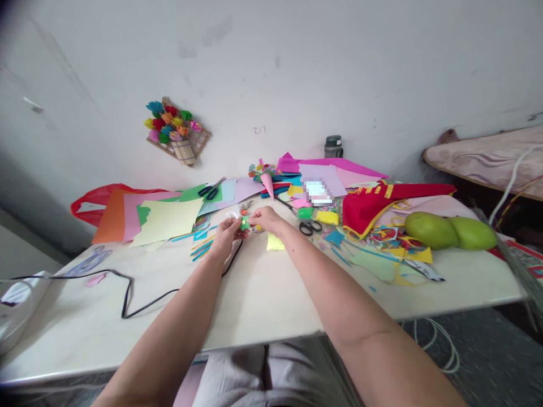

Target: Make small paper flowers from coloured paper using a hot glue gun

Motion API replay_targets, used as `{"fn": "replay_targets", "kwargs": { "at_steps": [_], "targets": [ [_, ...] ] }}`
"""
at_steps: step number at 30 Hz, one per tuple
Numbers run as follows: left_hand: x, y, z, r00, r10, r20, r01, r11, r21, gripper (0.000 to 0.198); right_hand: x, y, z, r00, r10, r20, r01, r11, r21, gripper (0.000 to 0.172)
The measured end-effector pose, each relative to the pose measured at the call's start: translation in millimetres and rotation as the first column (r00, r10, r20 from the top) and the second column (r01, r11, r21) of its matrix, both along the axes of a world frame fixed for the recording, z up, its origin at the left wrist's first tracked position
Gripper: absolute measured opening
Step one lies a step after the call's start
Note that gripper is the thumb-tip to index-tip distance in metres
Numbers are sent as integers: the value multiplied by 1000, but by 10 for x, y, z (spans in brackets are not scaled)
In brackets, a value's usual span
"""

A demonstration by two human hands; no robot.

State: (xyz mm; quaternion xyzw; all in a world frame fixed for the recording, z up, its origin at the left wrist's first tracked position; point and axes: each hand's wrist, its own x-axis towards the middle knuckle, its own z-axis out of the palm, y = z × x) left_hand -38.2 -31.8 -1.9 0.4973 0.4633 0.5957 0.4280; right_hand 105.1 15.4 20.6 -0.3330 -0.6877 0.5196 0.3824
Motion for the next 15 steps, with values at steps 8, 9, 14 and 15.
{"fn": "replay_targets", "kwargs": {
  "at_steps": [8, 9, 14, 15],
  "targets": [
    [56, 8, -3, 996, 92, 12, -93, 994, 53, 35, -63, -52, -9, 998, 6, -57, -14, 990, -144, 30],
    [62, 8, -4, 996, 91, 9, -91, 994, 57, 36, -77, -58, -17, 998, 7, -60, -16, 988, -154, 31],
    [74, 3, -3, 997, 82, 6, -82, 996, 40, 37, -114, -87, -26, 994, -46, -99, 27, 982, -188, 33],
    [74, 0, -1, 997, 73, 9, -73, 997, 37, 36, -113, -90, -22, 993, -63, -105, 42, 981, -187, 33]
  ]
}}
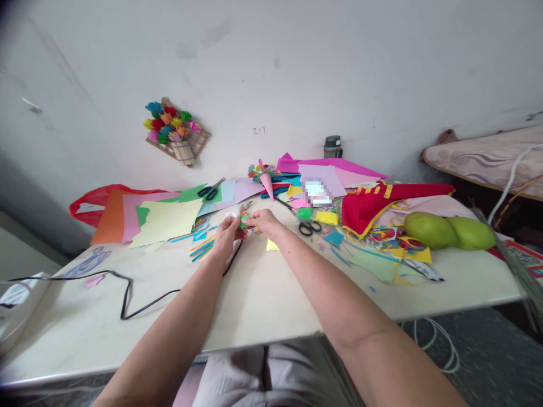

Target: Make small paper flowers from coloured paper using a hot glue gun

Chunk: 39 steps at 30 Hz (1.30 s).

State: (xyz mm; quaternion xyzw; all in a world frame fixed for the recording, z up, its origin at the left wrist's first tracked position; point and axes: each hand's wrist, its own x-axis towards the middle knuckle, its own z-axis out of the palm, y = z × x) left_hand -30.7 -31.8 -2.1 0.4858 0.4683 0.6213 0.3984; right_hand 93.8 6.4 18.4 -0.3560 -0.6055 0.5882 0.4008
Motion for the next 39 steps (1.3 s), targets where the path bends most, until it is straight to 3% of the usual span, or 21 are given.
{"fn": "replay_targets", "kwargs": {
  "at_steps": [10, 18, 24, 39],
  "targets": [
    [-7, -14, 18, 998, -55, 10, 56, 998, -39, 34, 10, 4, 13, 999, -32, -9, 32, 999, 10, 34],
    [-21, -7, 11, 999, -41, 5, 41, 999, -1, 31, 26, 1, 23, 999, 34, -16, -35, 999, -7, 31],
    [3, -21, 18, 998, -60, 8, 60, 998, -5, 34, 7, 13, 11, 1000, -19, -2, 19, 1000, 16, 34],
    [-1, -18, 16, 998, -55, 18, 55, 999, 0, 35, 31, 9, 38, 1000, 11, 6, -11, 1000, 12, 29]
  ]
}}
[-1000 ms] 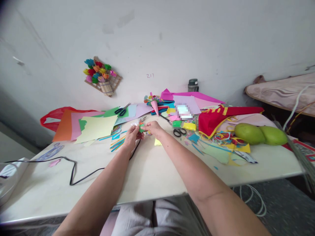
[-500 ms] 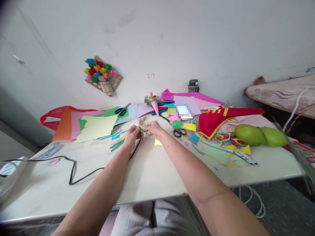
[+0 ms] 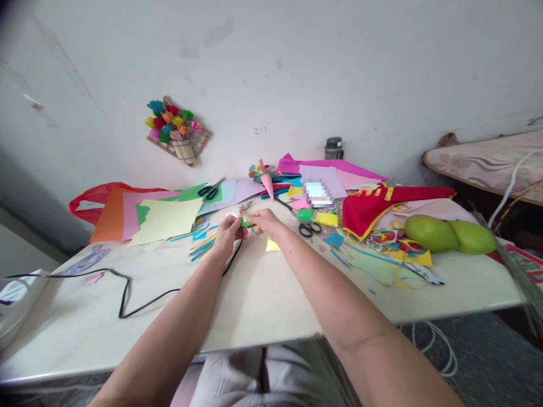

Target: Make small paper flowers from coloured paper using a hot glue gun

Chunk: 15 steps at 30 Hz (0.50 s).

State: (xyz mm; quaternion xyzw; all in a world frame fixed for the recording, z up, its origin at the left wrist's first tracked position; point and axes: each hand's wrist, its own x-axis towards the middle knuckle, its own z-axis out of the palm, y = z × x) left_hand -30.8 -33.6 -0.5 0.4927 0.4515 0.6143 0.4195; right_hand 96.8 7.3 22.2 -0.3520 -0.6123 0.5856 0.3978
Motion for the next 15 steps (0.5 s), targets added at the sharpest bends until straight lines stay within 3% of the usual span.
{"fn": "replay_targets", "kwargs": {
  "at_steps": [4, 15],
  "targets": [
    [-14, 4, -12, 1000, 9, -2, -9, 1000, 11, 33, 20, 0, 1, 999, 30, -16, -30, 999, -20, 31],
    [12, 9, -7, 999, -43, 4, 43, 998, -36, 34, -26, 15, -40, 999, -45, -25, 46, 999, 1, 29]
  ]
}}
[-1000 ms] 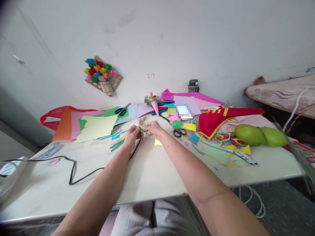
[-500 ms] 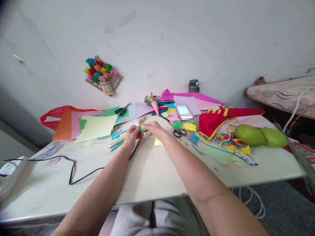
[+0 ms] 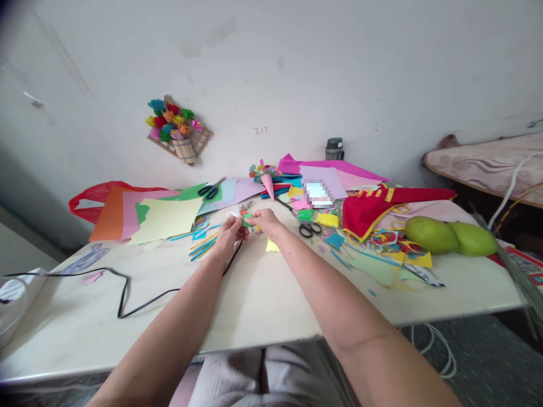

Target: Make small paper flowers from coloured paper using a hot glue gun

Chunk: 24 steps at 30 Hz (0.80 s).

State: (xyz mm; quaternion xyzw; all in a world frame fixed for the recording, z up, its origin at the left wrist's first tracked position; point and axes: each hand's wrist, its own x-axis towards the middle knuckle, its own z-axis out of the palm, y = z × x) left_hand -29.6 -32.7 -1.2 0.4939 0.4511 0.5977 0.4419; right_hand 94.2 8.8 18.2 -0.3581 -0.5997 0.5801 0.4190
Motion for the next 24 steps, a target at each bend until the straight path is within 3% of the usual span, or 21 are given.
{"fn": "replay_targets", "kwargs": {
  "at_steps": [6, 12, 24],
  "targets": [
    [4, -4, -6, 999, -19, -36, 19, 1000, -4, 32, 2, -3, 7, 999, -36, -6, 36, 999, 9, 27],
    [-1, 7, -14, 999, 3, -35, -2, 1000, 22, 33, 18, 1, 15, 999, 46, 5, -46, 999, -26, 30],
    [-9, -3, 22, 1000, -20, -7, 20, 1000, -22, 32, 24, 58, -36, 996, -71, -57, 73, 997, 41, 20]
  ]
}}
